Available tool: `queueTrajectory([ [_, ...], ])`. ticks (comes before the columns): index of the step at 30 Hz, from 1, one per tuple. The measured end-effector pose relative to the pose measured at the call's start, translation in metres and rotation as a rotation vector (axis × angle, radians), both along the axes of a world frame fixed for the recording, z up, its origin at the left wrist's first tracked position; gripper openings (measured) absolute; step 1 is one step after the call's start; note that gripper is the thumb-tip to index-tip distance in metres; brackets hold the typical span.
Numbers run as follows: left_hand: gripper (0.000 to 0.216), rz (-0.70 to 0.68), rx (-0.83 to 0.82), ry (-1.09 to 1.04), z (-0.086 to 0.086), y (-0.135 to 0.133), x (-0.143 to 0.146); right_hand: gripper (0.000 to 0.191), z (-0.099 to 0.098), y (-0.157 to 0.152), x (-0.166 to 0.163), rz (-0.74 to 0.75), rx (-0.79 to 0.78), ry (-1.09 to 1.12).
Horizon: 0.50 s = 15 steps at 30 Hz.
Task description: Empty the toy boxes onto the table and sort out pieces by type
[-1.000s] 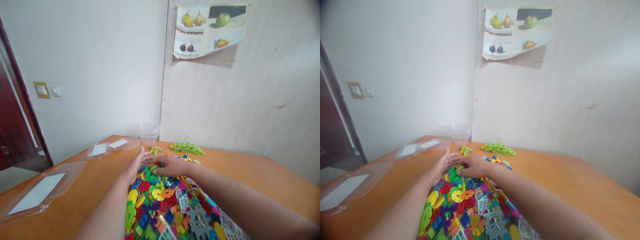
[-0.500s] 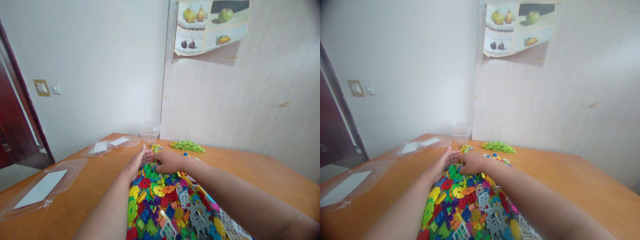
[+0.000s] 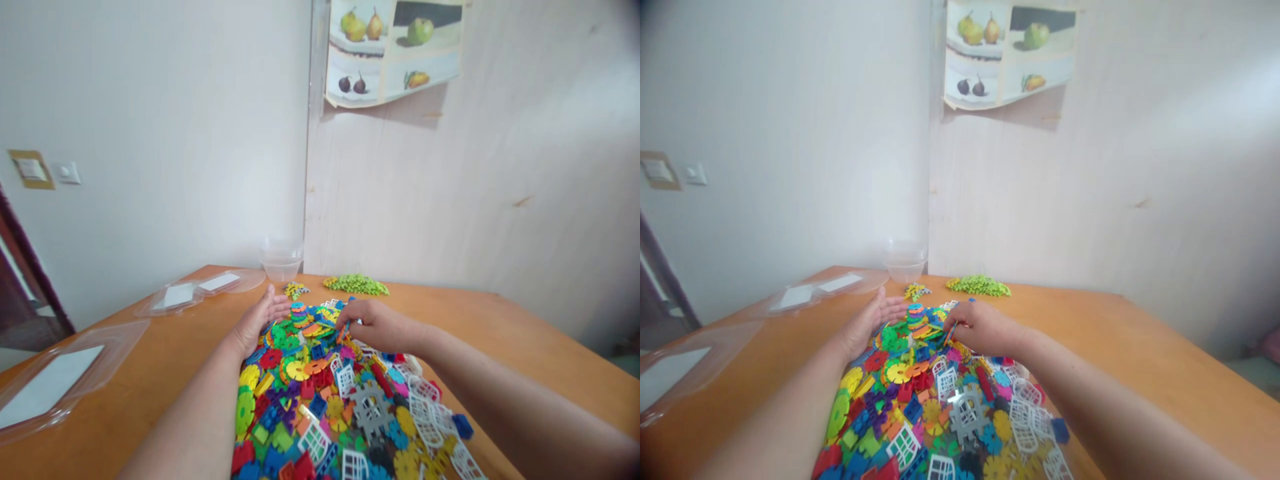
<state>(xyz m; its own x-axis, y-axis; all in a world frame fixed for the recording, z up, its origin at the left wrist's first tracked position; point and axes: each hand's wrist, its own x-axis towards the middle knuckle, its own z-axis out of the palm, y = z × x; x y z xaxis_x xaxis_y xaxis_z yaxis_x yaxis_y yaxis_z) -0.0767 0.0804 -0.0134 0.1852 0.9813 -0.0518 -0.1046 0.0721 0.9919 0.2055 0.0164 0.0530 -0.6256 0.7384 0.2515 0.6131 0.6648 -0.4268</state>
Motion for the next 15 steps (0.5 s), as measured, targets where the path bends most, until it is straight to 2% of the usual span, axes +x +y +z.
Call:
queueTrajectory([
  [3,0.081,0.004,-0.004,0.028,0.000,0.002,-0.001,0.035,-0.008,-0.016,0.020,0.000,0.011,0.023],
  [5,0.081,0.009,-0.007,0.049,0.001,0.002,-0.001,0.035,-0.013,-0.027,0.032,-0.051,0.014,0.056],
  [10,0.080,0.020,0.034,0.072,0.004,-0.003,0.000,0.023,-0.034,-0.047,0.069,-0.378,0.008,0.192],
  [15,0.071,0.026,0.044,0.078,0.008,-0.008,-0.001,0.024,-0.071,-0.045,0.114,-0.655,0.041,0.281],
])
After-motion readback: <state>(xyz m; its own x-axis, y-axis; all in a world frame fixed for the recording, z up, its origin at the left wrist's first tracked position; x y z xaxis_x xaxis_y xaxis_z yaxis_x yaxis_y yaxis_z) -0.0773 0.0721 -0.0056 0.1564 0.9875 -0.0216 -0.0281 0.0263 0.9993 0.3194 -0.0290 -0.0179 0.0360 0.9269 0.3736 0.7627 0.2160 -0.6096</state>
